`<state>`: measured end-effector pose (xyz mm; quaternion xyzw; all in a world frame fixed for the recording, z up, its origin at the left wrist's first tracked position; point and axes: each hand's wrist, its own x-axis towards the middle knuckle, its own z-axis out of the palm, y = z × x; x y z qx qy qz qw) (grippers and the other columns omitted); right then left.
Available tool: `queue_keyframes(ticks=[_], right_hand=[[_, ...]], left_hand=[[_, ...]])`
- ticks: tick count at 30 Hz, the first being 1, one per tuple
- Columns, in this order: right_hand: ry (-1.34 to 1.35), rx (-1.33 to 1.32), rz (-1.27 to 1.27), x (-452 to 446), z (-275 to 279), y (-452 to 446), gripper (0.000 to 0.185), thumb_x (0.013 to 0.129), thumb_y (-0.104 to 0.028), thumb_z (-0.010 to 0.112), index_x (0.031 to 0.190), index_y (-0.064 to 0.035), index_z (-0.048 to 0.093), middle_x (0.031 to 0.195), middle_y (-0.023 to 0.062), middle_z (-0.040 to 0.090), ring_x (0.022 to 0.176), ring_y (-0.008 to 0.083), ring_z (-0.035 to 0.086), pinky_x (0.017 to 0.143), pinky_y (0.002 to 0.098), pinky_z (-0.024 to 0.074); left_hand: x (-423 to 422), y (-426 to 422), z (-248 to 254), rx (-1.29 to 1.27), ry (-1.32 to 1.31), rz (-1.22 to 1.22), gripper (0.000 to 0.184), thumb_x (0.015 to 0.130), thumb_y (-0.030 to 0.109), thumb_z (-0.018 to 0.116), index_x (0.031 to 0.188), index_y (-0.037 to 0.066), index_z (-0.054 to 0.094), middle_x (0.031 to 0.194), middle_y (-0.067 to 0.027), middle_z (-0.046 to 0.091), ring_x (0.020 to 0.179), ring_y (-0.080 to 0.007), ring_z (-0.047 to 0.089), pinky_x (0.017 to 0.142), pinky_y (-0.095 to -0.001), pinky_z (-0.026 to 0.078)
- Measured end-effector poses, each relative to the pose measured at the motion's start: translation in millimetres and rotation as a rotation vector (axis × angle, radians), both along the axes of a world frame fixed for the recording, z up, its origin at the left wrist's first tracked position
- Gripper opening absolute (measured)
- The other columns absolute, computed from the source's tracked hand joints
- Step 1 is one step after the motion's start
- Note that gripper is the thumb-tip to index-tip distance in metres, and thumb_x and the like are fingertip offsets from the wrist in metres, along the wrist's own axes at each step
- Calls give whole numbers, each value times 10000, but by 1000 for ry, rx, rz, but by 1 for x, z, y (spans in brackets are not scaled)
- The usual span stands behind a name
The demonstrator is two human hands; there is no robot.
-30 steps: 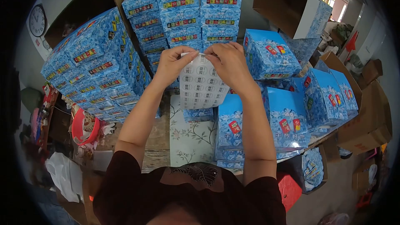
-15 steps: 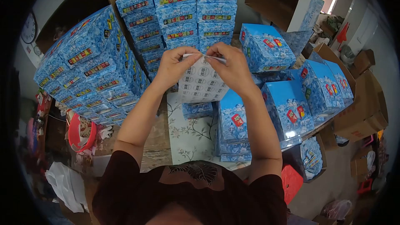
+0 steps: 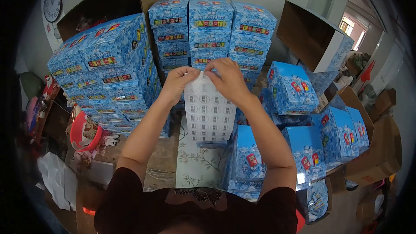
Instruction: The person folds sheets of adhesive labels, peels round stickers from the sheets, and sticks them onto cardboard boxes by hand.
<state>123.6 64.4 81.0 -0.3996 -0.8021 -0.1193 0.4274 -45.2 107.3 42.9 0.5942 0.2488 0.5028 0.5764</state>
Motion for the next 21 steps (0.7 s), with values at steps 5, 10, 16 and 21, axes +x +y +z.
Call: queue_keyframes(ticks=[5, 10, 16, 21], right_hand=[[850, -283, 179, 26, 63, 84, 150, 796, -167, 598, 802, -20, 566, 636, -7, 510, 553, 74, 459, 507, 214, 386], [968, -419, 261, 29, 82, 155, 129, 782, -145, 610, 811, -28, 564, 625, 8, 514, 492, 78, 439, 443, 212, 354], [900, -285, 68, 9, 71, 186, 204, 774, -202, 627, 864, -29, 568, 560, 7, 494, 476, 83, 447, 437, 230, 347], [530, 142, -390, 13, 58, 191, 246, 778, -235, 617, 928, -46, 566, 586, 90, 584, 532, 185, 578, 469, 322, 441]], left_hand=[[-10, 10, 2, 11, 81, 108, 159, 795, 143, 595, 839, -9, 620, 724, -23, 590, 630, -65, 517, 553, -211, 411], [-16, 9, -20, 51, 111, 106, 162, 793, 138, 598, 841, -15, 618, 716, -28, 591, 629, -60, 514, 544, -209, 404], [-28, 17, -43, -29, 132, 70, 159, 798, 121, 595, 863, -23, 619, 729, -32, 601, 624, -56, 517, 538, -206, 412], [-34, 20, -54, -67, 149, 78, 160, 798, 122, 599, 867, -21, 621, 730, -33, 601, 622, -55, 519, 537, -202, 414]])
